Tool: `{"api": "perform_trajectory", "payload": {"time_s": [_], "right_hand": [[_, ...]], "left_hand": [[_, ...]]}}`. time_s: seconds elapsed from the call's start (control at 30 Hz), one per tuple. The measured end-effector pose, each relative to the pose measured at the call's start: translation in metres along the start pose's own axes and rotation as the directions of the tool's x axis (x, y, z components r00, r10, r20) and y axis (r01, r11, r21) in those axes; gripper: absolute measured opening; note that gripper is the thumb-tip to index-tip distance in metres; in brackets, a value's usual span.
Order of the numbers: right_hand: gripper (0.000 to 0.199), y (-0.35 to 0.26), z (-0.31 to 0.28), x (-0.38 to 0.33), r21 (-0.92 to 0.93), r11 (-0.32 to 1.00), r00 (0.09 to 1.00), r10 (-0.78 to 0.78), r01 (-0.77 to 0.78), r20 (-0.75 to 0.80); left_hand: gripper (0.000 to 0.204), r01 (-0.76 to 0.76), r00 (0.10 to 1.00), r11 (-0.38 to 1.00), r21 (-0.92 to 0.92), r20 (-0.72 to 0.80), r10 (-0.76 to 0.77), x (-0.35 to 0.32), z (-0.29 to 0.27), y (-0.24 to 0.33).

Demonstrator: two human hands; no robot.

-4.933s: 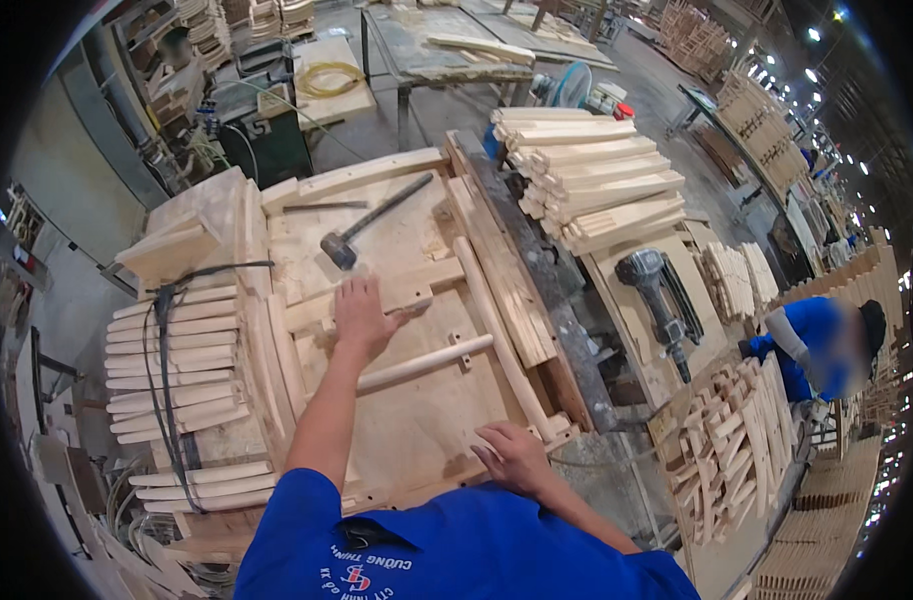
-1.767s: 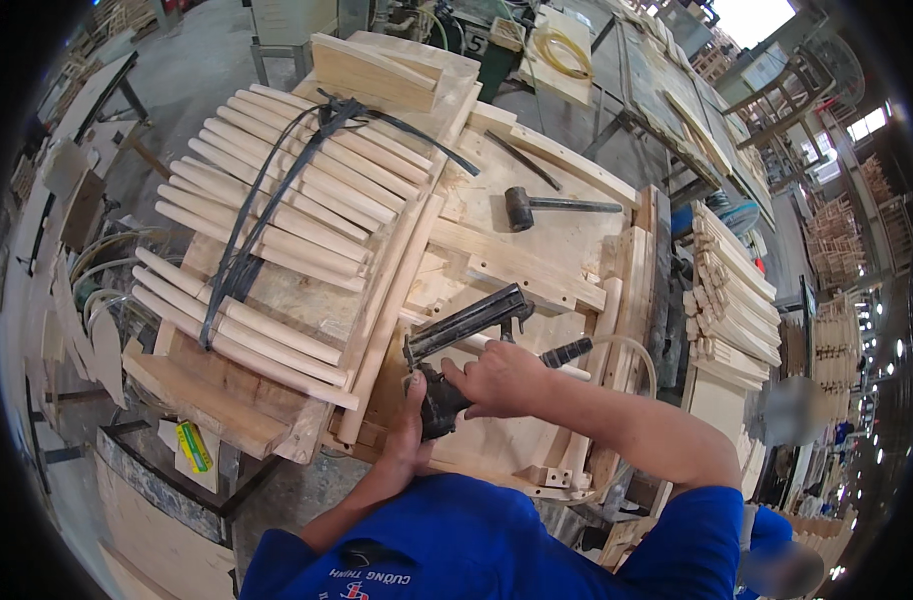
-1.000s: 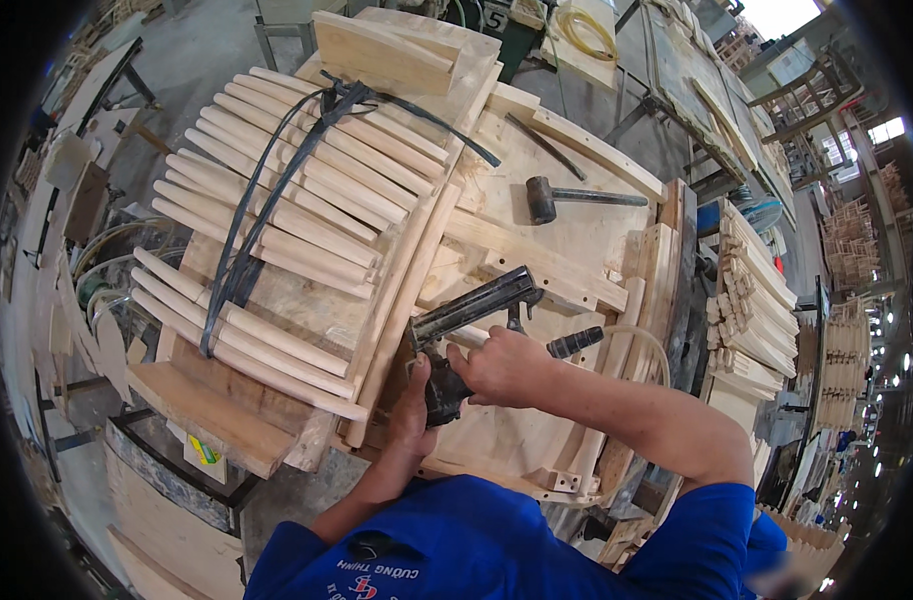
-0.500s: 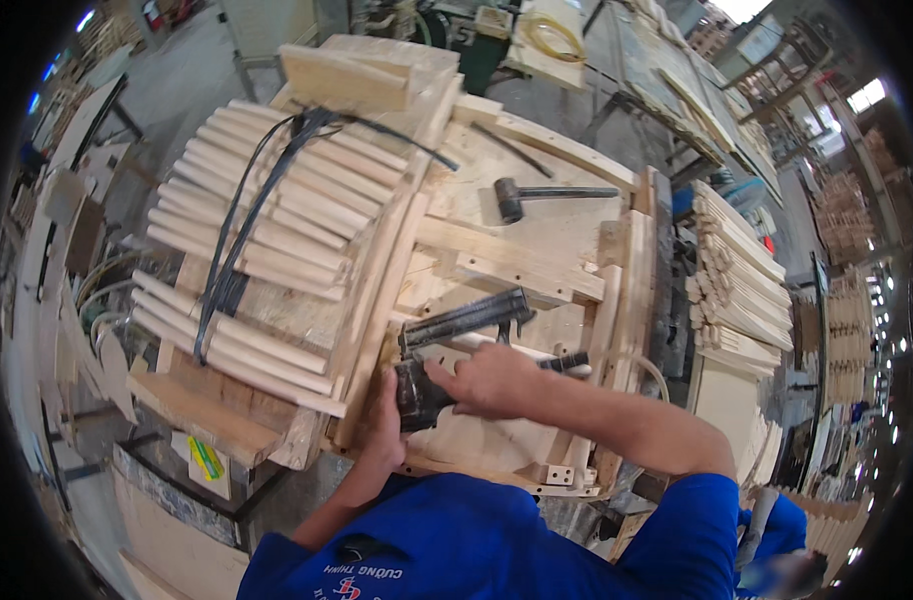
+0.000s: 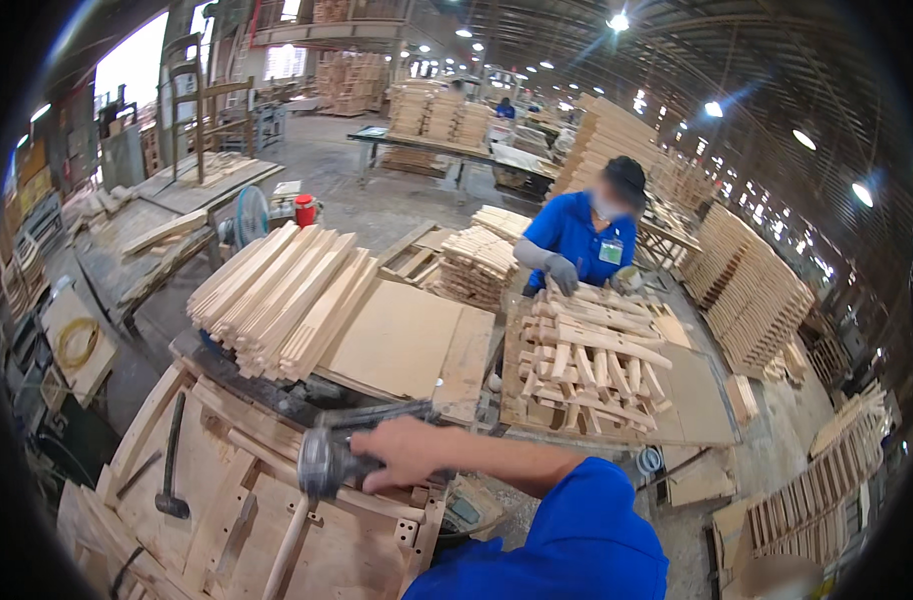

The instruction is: The person assembles wooden chair frames by inserting dowels into pre-drilled holes and securing them with a pneumatic nail gun. The person repeatedly picks up frame components, aligns them, and fastens them together on a workbench in a factory setting.

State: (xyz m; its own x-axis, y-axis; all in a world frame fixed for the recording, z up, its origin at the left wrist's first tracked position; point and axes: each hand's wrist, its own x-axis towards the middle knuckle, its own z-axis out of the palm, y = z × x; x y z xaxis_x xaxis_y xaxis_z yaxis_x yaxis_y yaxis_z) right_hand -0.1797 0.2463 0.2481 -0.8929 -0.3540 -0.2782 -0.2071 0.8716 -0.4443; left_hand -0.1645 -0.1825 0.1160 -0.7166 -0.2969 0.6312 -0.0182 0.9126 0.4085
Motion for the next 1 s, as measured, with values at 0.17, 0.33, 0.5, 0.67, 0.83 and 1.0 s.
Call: {"api": "perform_trajectory", "payload": {"time_s": [0.17,0.33,0.5,0.67,0.83,1.0], "right_hand": [[0.057,0.07,-0.014,0.009,-0.176,0.962,0.94,0.146,-0.207,-0.309],[0.054,0.133,-0.02,0.022,-0.299,0.904,0.898,0.169,-0.306,-0.406],[0.048,0.158,-0.013,0.034,-0.372,0.877,0.863,0.089,-0.305,-0.497],[0.033,0.11,0.029,0.044,-0.425,0.881,0.53,-0.262,-0.21,-0.806],[0.033,0.029,0.146,0.032,-0.074,0.997,0.882,-0.025,-0.012,-0.471],[0.039,0.019,0.195,0.038,-0.093,0.989,0.964,0.086,-0.113,-0.252]], "left_hand": [[0.045,-0.011,0.998,0.996,0.093,0.055,0.006,0.109,0.032,-0.041],[0.046,0.026,0.973,0.982,0.188,0.222,-0.068,0.163,0.073,-0.044],[0.047,0.037,0.942,0.976,0.217,0.317,-0.106,0.17,0.098,-0.031],[0.048,0.031,0.937,0.965,0.26,0.327,-0.118,0.174,0.095,-0.03],[0.049,0.028,0.943,0.963,0.269,0.313,-0.115,0.167,0.09,-0.032],[0.051,0.019,0.944,0.962,0.271,0.312,-0.106,0.165,0.085,-0.031]]}}
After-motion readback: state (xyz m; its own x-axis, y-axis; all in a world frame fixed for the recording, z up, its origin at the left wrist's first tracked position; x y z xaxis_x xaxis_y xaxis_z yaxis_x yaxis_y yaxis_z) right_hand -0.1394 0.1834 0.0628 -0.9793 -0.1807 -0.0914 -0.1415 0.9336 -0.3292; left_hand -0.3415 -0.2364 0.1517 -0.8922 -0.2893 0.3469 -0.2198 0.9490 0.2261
